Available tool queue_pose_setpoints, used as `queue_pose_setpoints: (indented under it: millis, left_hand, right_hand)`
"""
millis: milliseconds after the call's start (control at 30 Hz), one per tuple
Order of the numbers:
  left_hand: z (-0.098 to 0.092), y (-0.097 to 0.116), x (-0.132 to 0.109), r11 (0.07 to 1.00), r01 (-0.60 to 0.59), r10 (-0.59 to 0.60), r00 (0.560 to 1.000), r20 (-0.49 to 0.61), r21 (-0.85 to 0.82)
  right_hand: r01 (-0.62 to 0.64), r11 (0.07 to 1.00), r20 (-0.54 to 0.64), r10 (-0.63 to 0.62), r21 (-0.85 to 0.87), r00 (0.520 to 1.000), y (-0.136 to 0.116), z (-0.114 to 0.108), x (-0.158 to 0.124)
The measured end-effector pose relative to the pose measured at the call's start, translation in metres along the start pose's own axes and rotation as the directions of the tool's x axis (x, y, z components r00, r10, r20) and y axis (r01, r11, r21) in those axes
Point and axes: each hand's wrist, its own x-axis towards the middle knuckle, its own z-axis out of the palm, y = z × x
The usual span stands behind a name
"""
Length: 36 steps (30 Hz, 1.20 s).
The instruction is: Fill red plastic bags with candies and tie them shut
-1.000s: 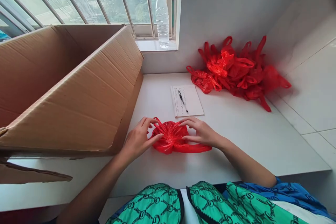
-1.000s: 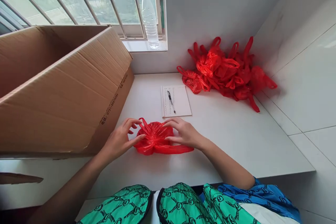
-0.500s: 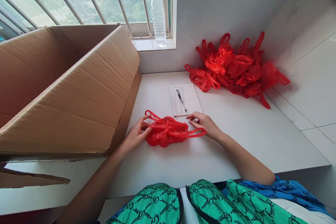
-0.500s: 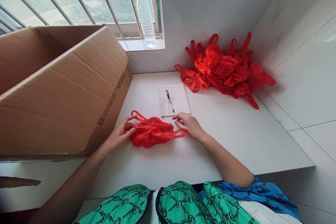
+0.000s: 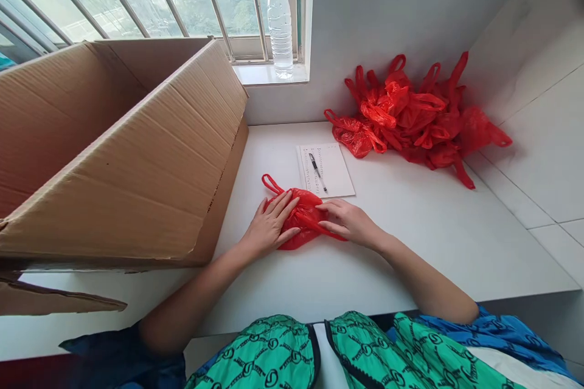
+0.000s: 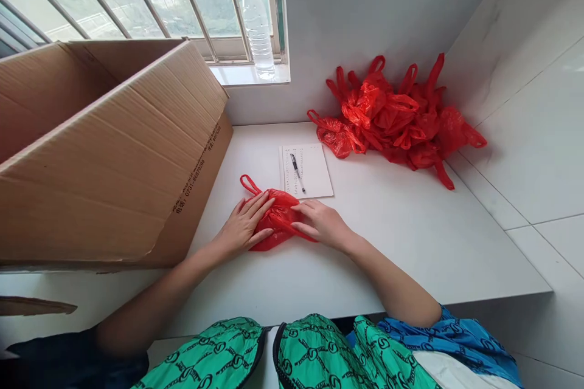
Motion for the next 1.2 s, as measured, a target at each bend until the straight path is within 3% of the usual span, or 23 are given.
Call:
queue_pose_setpoints:
  millis: [100, 200, 300, 400, 500, 700, 867, 1000, 1067, 1200]
  left_hand:
    - [-0.007, -0.003, 0.005, 1.000, 0.001, -0.001, 0.999, -0.040, -0.002]
    - [-0.013, 0.001, 0.004, 1.000, -0.021, 0.021, 0.990, -0.141, 0.003]
    - [-0.002, -0.001, 0.005, 0.997, -0.073, 0.074, 0.990, -0.117, 0.013]
    - [0.013, -0.008, 0.008, 0.996, -0.090, 0.090, 0.993, -0.081, 0.001]
    - [0.018, -0.014, 0.010, 0.997, -0.071, 0.066, 0.993, -0.100, -0.038]
    - [0.004, -0.018, 0.013, 0.961, -0.009, -0.031, 0.990, -0.141, -0.275]
    - [-0.013, -0.012, 0.010, 0.927, 0.002, -0.049, 0.992, -0.117, -0.375]
    - [-0.021, -0.005, 0.003, 0.966, 0.029, -0.094, 0.965, -0.246, -0.256]
    - [-0.018, -0.001, 0.001, 0.989, 0.015, -0.058, 0.955, -0.289, -0.147]
    - [0.001, 0.002, 0.001, 0.995, -0.097, 0.092, 0.986, -0.142, -0.029]
  right_hand:
    - [-0.028, 0.999, -0.147, 0.024, -0.026, 0.989, -0.001, -0.005, 0.001]
    - [0.042, 0.999, -0.239, -0.048, -0.029, 0.970, -0.009, -0.005, 0.002]
    - [0.115, 0.991, -0.136, -0.124, -0.067, 0.983, -0.011, 0.004, 0.003]
    - [0.101, 0.988, -0.024, -0.105, -0.114, 0.994, -0.005, 0.013, 0.003]
    - [0.078, 0.996, -0.021, -0.079, -0.051, 0.997, 0.001, 0.014, 0.004]
    - [-0.005, 0.979, -0.015, 0.009, 0.205, 1.000, -0.003, -0.001, 0.001]
    - [0.012, 0.986, -0.014, -0.010, 0.165, 1.000, -0.005, -0.014, -0.003]
    - [0.096, 0.993, -0.111, -0.087, 0.071, 0.990, -0.014, -0.012, -0.001]
    - [0.146, 0.989, -0.165, -0.146, -0.008, 0.976, -0.018, -0.002, 0.004]
    - [0.183, 0.973, -0.131, -0.201, -0.139, 0.971, -0.018, 0.031, 0.015]
